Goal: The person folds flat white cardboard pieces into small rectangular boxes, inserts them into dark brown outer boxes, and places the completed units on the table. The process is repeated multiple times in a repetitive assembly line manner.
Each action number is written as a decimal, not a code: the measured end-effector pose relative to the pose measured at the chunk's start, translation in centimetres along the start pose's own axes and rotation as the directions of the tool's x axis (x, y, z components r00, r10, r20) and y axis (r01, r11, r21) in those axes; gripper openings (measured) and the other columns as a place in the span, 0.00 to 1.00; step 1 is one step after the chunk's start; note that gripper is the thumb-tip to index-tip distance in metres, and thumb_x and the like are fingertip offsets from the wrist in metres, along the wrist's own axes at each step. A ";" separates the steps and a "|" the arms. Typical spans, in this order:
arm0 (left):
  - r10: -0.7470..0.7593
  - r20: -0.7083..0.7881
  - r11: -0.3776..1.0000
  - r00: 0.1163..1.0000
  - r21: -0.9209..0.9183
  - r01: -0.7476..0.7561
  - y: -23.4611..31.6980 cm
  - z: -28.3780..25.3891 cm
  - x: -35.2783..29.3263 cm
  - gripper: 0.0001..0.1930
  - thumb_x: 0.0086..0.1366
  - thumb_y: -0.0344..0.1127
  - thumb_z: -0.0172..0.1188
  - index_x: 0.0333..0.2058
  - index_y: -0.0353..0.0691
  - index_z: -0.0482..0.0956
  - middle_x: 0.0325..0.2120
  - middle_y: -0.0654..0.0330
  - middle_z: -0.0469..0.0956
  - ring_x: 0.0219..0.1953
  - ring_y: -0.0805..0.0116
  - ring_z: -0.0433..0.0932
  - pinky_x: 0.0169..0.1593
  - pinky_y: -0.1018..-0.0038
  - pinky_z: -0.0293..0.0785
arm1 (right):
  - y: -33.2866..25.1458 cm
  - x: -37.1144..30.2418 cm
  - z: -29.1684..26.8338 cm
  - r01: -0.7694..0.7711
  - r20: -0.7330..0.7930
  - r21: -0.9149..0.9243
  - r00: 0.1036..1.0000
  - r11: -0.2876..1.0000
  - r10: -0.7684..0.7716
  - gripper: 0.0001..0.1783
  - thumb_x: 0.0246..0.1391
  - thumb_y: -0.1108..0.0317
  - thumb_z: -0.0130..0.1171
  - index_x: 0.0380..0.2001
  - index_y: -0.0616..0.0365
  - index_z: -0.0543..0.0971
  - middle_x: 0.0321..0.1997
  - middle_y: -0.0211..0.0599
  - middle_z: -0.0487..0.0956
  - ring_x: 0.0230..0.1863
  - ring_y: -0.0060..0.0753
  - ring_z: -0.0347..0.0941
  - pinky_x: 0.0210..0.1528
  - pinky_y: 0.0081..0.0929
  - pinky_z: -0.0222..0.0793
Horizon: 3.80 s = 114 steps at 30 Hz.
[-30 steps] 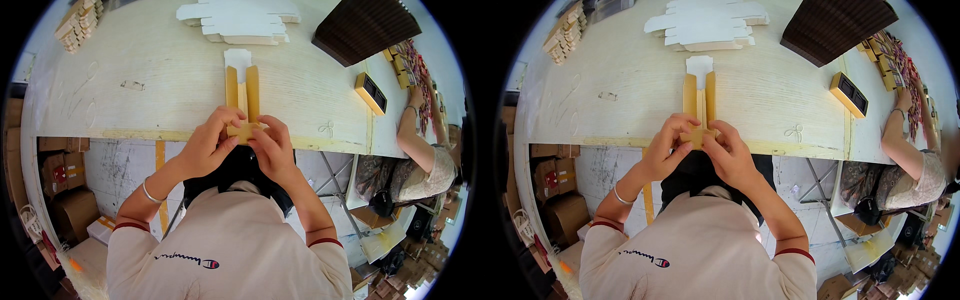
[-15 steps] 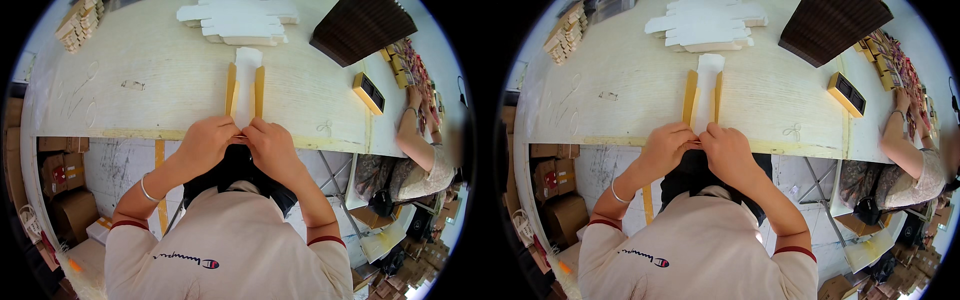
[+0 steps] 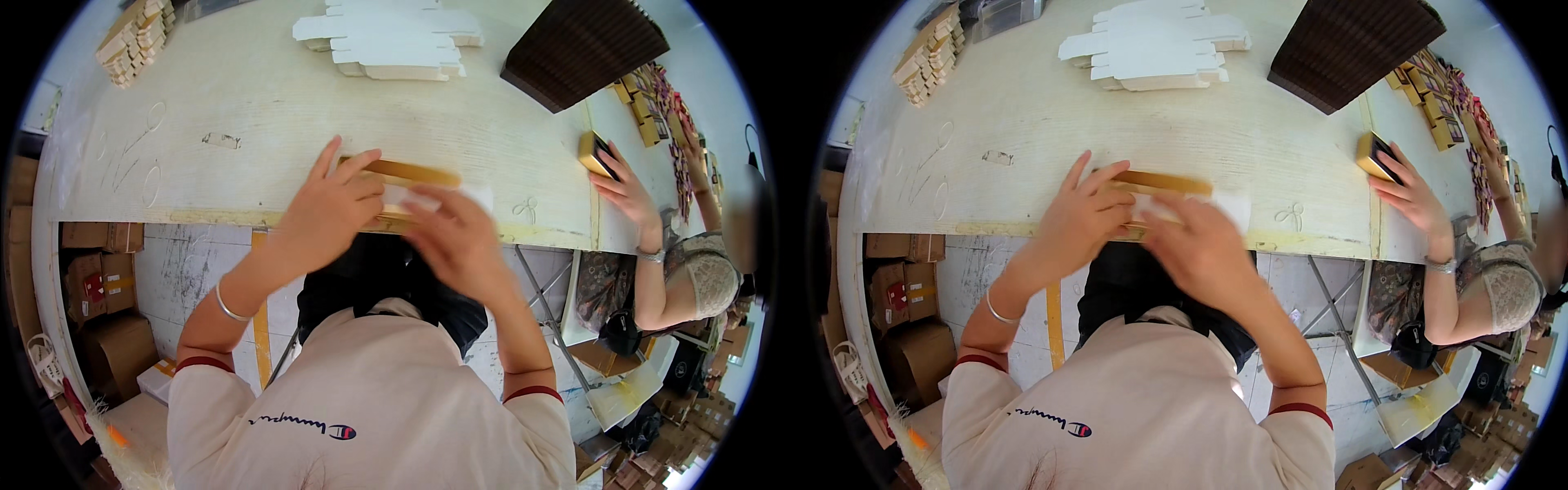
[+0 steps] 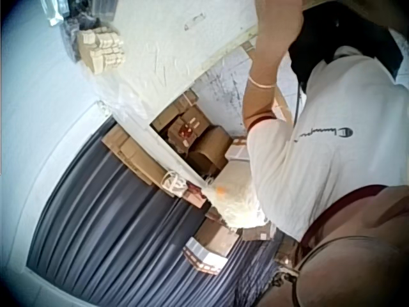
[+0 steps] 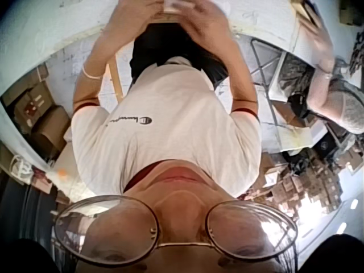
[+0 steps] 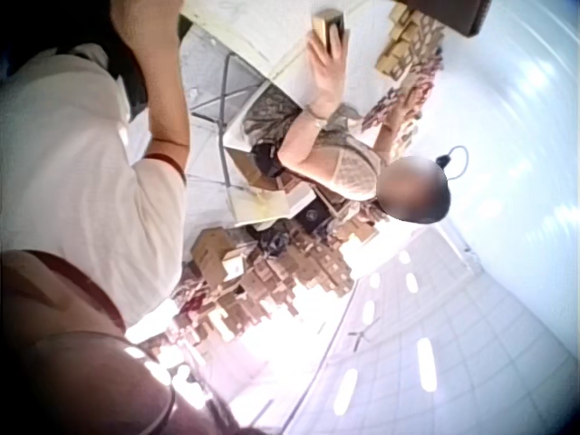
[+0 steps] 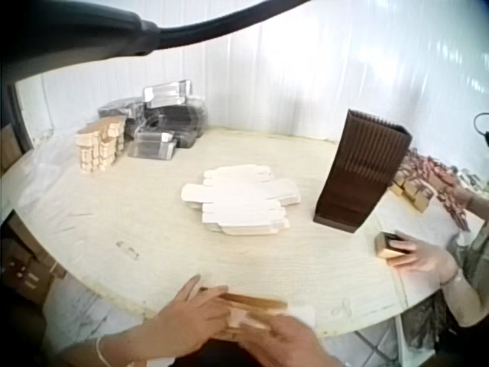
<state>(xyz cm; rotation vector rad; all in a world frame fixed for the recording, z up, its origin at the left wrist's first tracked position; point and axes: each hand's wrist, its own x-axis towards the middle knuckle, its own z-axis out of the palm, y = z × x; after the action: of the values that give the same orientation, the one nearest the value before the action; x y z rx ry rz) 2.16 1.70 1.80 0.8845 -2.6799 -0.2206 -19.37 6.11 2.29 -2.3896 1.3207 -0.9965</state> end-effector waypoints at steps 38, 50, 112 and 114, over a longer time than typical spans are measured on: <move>-0.155 -0.067 0.892 0.986 -0.439 0.110 -0.3 2.2 0.7 0.07 0.50 0.35 0.67 0.25 0.41 0.78 0.23 0.63 0.71 0.29 0.61 0.70 0.33 0.68 0.70 | -0.5 -1.3 0.5 0.139 0.148 -0.078 0.981 0.987 -0.126 0.26 0.40 0.79 0.62 0.48 0.59 0.73 0.45 0.43 0.72 0.46 0.46 0.69 0.46 0.35 0.67; -0.303 -0.060 0.596 0.951 -0.791 0.140 -0.2 1.9 0.6 0.12 0.64 0.35 0.58 0.44 0.39 0.71 0.38 0.55 0.76 0.31 0.57 0.76 0.35 0.69 0.73 | 0.8 -0.8 4.6 -0.217 -0.092 0.727 0.910 0.651 0.405 0.16 0.46 0.84 0.60 0.40 0.62 0.75 0.36 0.39 0.73 0.30 0.34 0.67 0.32 0.27 0.67; -0.286 -0.212 0.927 0.935 -0.307 0.214 -1.0 1.8 0.5 0.42 0.45 0.49 0.73 0.58 0.44 0.66 0.48 0.58 0.74 0.51 0.54 0.67 0.65 0.54 0.53 | 10.3 13.2 -23.7 -0.005 -0.203 -0.779 0.948 0.627 -0.246 0.12 0.54 0.69 0.59 0.42 0.60 0.78 0.39 0.41 0.79 0.38 0.49 0.75 0.45 0.38 0.70; -0.295 -0.197 0.912 0.935 -0.351 0.213 -1.2 1.7 0.2 0.42 0.46 0.49 0.73 0.58 0.43 0.66 0.47 0.57 0.74 0.51 0.55 0.68 0.65 0.53 0.51 | 11.7 14.2 -25.1 -0.063 -0.068 -0.678 0.997 0.732 0.023 0.10 0.55 0.70 0.57 0.39 0.61 0.79 0.37 0.42 0.79 0.37 0.48 0.75 0.45 0.36 0.70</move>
<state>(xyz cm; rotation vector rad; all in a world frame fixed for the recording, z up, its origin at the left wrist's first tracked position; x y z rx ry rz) 2.06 0.68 -0.06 1.0741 -2.2092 -0.5569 -38.61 -9.16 21.44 -2.8170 2.0383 -0.6184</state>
